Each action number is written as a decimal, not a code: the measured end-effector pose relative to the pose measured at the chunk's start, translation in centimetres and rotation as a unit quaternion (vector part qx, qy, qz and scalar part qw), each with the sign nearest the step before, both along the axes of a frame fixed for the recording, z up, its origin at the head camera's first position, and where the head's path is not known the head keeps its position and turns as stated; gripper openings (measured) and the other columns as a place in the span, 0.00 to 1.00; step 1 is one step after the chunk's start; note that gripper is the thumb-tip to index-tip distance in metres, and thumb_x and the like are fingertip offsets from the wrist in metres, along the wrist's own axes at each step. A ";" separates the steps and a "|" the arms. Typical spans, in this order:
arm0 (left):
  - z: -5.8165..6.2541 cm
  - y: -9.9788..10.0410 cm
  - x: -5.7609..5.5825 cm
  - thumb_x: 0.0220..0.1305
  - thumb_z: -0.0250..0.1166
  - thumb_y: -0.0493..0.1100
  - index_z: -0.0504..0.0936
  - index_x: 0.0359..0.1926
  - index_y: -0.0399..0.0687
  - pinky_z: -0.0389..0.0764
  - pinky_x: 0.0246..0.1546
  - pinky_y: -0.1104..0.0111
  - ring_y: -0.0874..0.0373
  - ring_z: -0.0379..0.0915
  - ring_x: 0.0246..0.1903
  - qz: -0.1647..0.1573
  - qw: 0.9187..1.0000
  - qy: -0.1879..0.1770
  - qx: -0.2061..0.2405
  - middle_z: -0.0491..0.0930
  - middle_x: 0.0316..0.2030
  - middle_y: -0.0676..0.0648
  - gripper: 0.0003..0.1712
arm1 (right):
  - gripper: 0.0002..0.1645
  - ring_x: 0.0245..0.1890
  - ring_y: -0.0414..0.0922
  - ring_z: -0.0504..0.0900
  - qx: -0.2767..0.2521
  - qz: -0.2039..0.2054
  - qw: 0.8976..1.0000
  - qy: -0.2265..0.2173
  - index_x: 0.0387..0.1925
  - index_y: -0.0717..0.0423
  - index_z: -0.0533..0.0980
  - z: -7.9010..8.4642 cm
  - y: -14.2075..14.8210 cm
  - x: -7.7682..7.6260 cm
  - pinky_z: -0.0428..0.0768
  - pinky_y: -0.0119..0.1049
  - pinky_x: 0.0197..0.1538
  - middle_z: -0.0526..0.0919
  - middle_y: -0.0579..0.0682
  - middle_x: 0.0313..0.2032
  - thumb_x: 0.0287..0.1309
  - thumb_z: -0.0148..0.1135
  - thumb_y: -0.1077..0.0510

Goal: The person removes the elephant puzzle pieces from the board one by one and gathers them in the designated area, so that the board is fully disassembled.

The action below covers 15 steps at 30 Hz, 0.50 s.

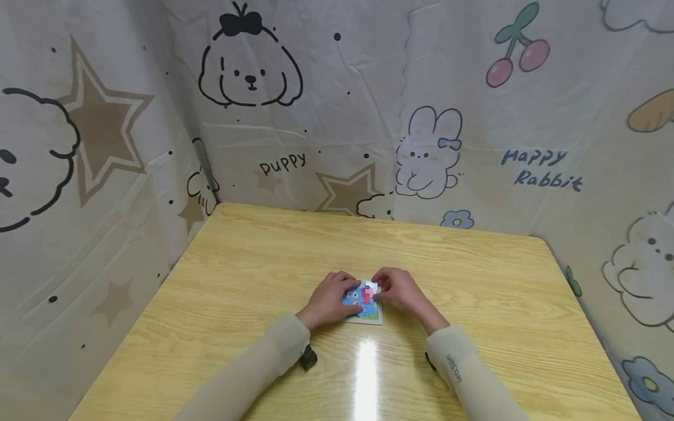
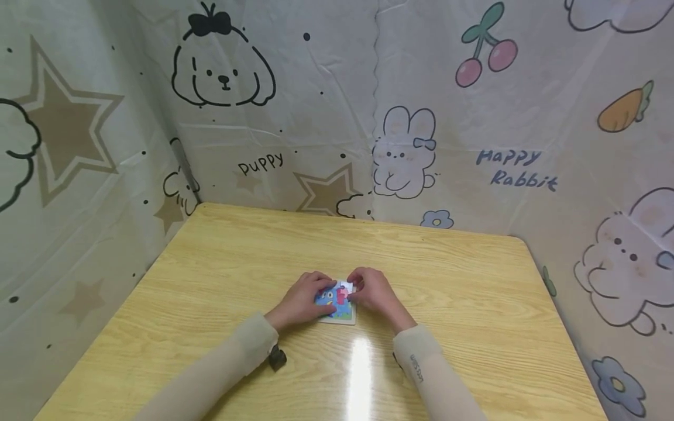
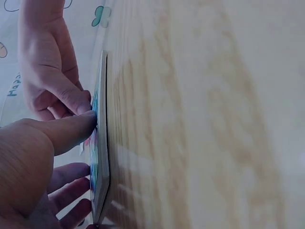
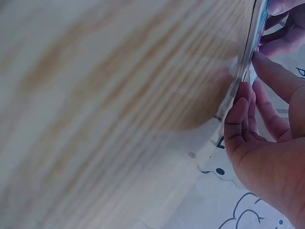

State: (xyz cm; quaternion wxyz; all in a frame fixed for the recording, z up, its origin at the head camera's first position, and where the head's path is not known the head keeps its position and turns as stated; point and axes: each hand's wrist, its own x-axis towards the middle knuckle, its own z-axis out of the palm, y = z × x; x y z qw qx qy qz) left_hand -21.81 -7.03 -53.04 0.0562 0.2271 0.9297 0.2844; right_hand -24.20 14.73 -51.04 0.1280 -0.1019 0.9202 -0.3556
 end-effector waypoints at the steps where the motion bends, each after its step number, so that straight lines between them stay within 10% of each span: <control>1: 0.0 0.0 0.0 0.62 0.75 0.57 0.80 0.67 0.48 0.74 0.66 0.52 0.49 0.68 0.63 0.000 1.000 0.001 -0.001 0.77 0.62 0.47 0.36 | 0.17 0.38 0.44 0.80 -0.001 -0.004 1.000 -0.003 0.48 0.55 0.83 0.0 0.0 0.0 0.83 0.40 0.48 0.84 0.49 0.41 0.56 0.77 0.62; 15: -0.3 0.1 -0.2 0.63 0.74 0.58 0.78 0.70 0.51 0.74 0.66 0.53 0.50 0.69 0.62 -0.005 0.999 0.008 -0.032 0.79 0.58 0.47 0.37 | 0.17 0.38 0.44 0.80 -0.025 -0.003 1.000 -0.009 0.48 0.57 0.83 0.0 0.0 -0.2 0.84 0.39 0.47 0.84 0.49 0.39 0.56 0.76 0.66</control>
